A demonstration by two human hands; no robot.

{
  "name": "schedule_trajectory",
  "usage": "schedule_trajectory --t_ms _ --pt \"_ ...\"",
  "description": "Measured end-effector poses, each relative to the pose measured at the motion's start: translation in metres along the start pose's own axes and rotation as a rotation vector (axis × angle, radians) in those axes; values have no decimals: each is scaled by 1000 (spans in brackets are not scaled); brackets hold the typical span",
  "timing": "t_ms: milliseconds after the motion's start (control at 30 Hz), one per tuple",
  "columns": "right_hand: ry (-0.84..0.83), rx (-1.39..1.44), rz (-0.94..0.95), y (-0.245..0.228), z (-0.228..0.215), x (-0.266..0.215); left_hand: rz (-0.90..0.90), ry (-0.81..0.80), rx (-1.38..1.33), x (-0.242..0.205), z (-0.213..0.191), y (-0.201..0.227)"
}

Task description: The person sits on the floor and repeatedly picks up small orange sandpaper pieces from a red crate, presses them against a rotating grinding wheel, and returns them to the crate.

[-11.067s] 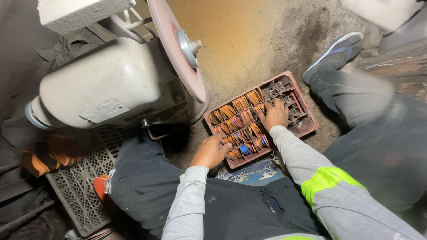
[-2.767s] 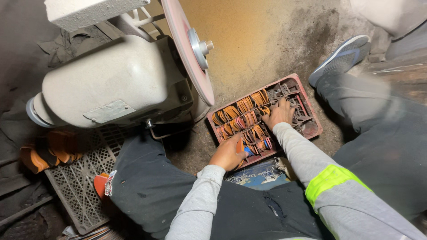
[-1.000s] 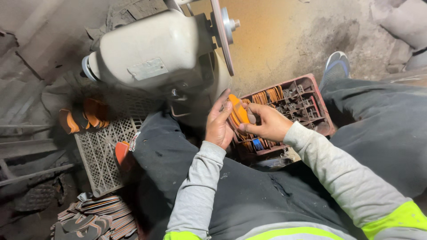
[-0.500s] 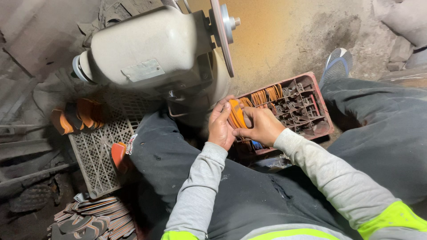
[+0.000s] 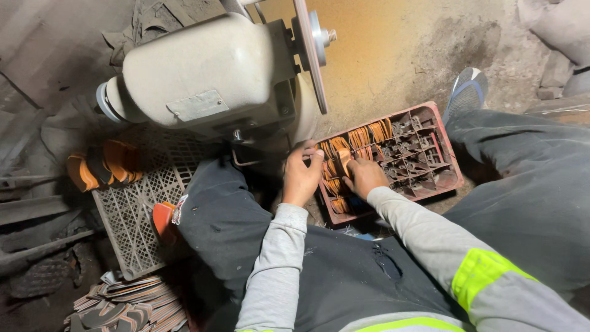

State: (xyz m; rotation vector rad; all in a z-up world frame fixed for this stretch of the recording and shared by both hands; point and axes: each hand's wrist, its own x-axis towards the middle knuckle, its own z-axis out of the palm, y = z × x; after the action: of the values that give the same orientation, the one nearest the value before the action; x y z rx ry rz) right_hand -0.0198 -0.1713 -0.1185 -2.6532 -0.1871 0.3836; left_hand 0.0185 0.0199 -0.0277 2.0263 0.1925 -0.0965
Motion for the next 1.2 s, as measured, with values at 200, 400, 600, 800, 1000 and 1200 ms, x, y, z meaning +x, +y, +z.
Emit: schedule_trajectory --t_ms 200,400,600,800,1000,1200 --pt "-8 -220 40 3 44 15 -15 -82 45 1 -2 9" --pt "18 -324 -56 12 74 12 0 -150 48 -1 1 11" --pt "-30 -223 -30 -12 33 12 -12 -190 58 -1 2 16" --pt "324 78 162 30 14 27 -51 -240 66 -4 1 19" --pt "93 261 518 145 22 45 -50 -258 35 -6 5 20" --pt "-97 635 836 127 18 53 -67 -406 137 -11 19 23"
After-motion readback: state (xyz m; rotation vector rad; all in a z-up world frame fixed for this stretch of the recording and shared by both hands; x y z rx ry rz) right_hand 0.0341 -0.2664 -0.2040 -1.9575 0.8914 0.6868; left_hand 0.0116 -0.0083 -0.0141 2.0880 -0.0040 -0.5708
